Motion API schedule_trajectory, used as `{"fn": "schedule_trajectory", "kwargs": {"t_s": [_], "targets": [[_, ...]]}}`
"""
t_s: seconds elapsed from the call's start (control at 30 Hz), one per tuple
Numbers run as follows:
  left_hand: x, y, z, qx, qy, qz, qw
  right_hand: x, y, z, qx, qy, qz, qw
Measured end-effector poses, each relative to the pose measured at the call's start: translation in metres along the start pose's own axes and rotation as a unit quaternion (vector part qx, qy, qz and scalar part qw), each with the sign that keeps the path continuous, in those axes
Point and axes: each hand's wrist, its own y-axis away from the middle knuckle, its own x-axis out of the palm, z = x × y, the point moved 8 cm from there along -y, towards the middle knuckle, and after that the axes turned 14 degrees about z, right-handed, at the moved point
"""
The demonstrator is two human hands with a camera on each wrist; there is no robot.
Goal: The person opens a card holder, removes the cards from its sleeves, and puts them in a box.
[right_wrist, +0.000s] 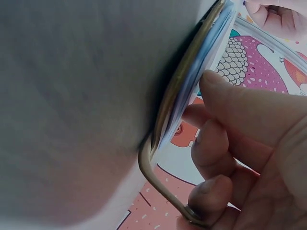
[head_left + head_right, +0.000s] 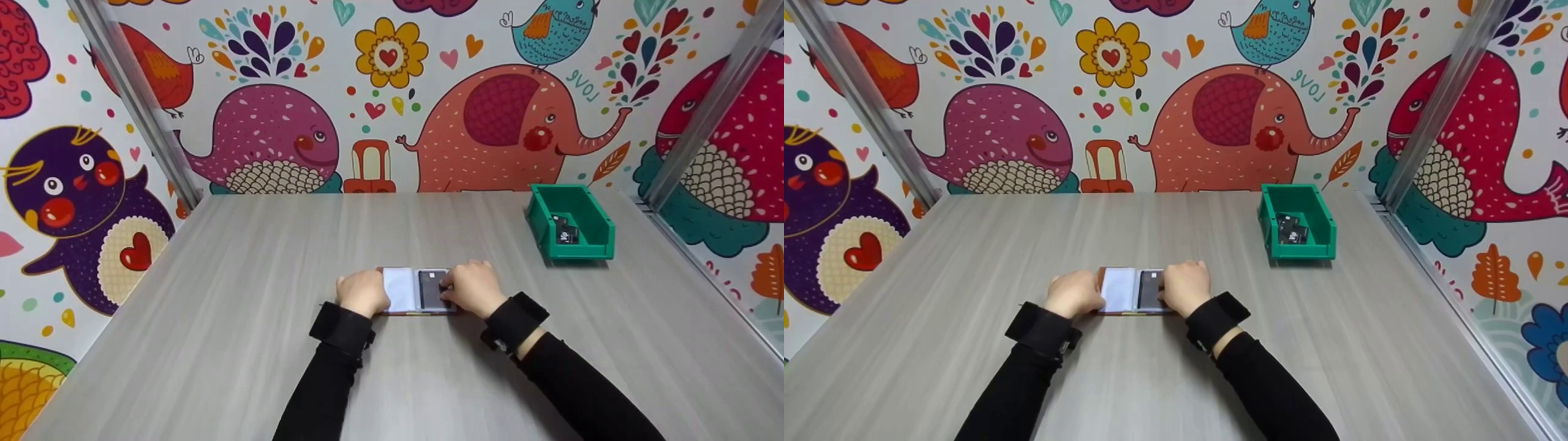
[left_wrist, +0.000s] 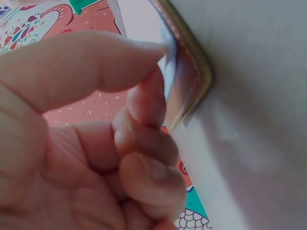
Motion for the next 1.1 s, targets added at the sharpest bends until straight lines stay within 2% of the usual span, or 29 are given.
{"fn": "schedule_trajectory", "kwargs": {"t_s": [0.53, 1.1], "targets": [[-0.001, 0.001, -0.001, 0.0, -0.002, 0.002, 1.0, -0.015, 0.004, -0.009, -0.012, -0.005, -0.045, 0.9989], [0.0, 0.0, 0.0, 0.002, 0.0, 0.003, 1.0, -0.008, 0.003, -0.011, 0.005, 0.009, -0.02, 0.9997]]}}
